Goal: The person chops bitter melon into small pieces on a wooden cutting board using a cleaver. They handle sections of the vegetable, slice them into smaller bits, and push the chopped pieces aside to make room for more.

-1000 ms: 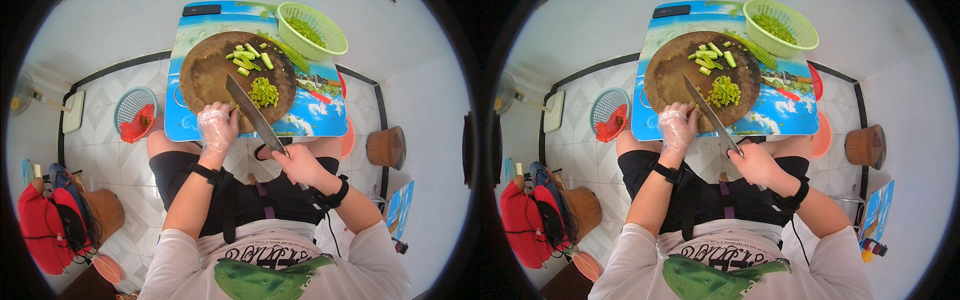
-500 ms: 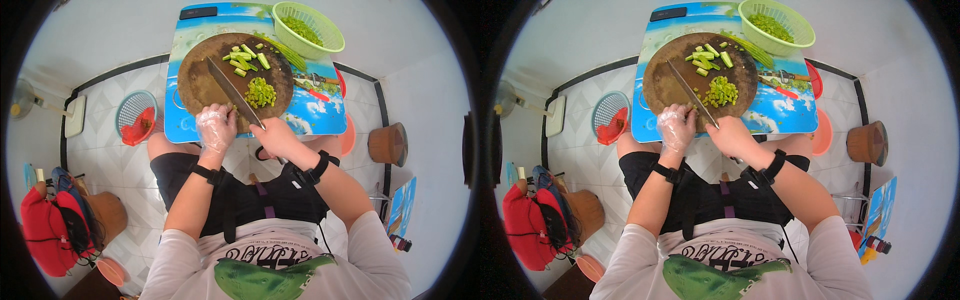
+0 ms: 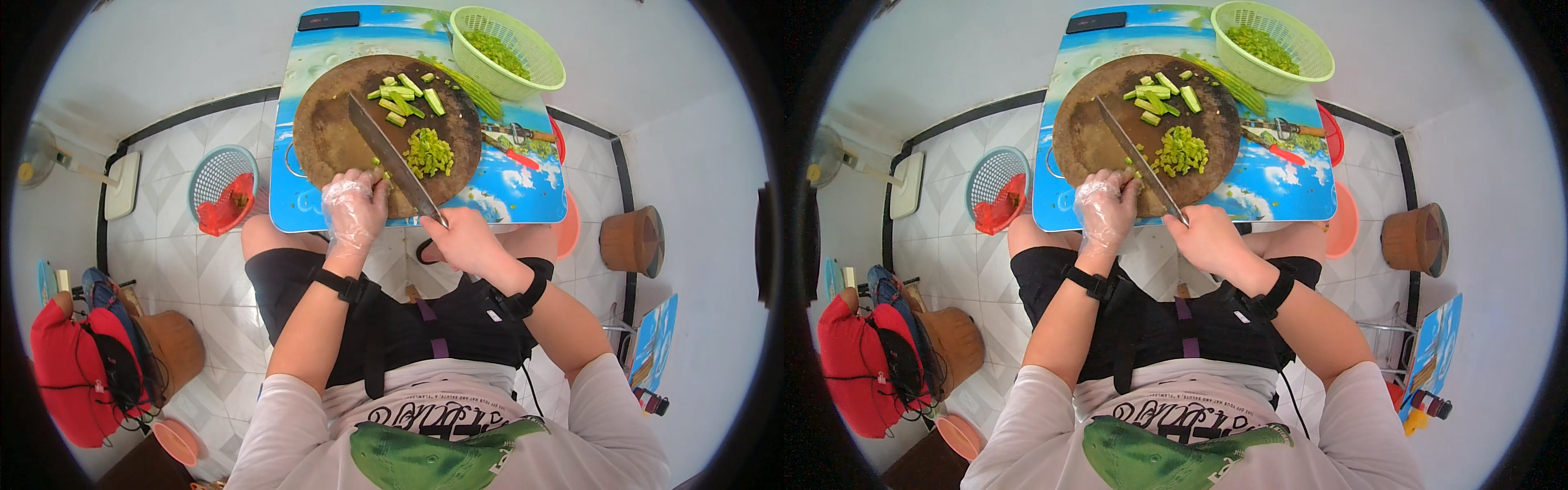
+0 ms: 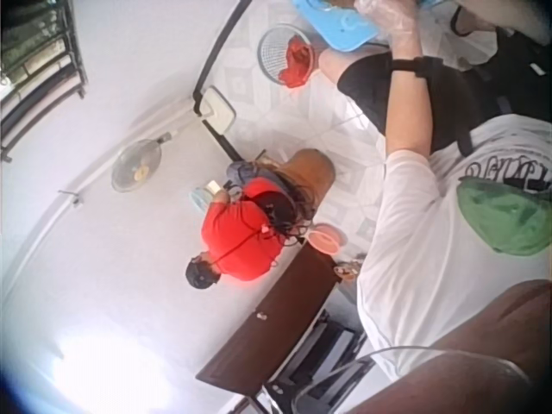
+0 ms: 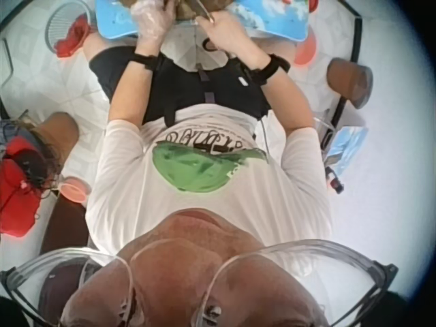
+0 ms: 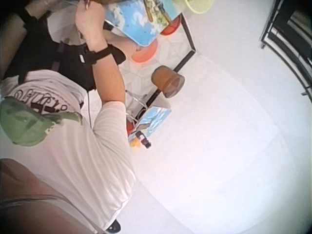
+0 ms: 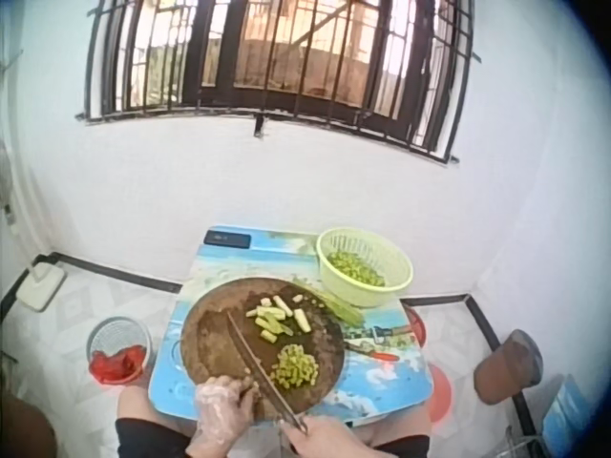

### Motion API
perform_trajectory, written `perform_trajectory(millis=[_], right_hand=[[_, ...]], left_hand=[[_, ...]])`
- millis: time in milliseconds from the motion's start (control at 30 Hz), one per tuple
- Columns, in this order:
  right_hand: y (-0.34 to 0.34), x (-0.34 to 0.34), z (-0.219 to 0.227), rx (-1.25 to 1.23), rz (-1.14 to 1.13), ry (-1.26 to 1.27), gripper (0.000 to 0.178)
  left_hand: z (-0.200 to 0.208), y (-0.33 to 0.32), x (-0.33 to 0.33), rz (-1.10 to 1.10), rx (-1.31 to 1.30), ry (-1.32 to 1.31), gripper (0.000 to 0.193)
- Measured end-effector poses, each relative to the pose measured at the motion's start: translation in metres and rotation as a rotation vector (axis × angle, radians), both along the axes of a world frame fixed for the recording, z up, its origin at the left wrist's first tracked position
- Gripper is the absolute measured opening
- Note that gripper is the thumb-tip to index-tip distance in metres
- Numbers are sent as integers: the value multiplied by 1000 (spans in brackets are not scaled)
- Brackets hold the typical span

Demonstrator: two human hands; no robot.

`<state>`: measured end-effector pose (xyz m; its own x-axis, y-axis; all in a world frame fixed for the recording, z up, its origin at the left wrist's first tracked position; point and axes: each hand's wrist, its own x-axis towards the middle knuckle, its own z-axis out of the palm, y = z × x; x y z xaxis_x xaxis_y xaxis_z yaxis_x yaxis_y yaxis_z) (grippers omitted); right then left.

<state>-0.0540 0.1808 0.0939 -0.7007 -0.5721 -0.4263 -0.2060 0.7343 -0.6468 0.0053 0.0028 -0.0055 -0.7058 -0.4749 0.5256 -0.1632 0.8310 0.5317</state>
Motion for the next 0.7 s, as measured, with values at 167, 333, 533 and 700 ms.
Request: perform_trajectory(millis=[167, 333, 533, 700], right_hand=[[-1, 0, -1, 7, 20, 48, 45], [-1, 1, 0, 7, 3, 17, 45], [-1, 2, -3, 3, 9, 14, 44], [1, -1, -10, -22, 41, 5, 39]], left_hand=[[-2, 0, 0, 4, 6, -12, 12], [2, 0, 0, 1, -2, -5, 12], [3, 0, 0, 1, 0, -18, 12], [2, 0, 0, 3, 21, -3, 13]])
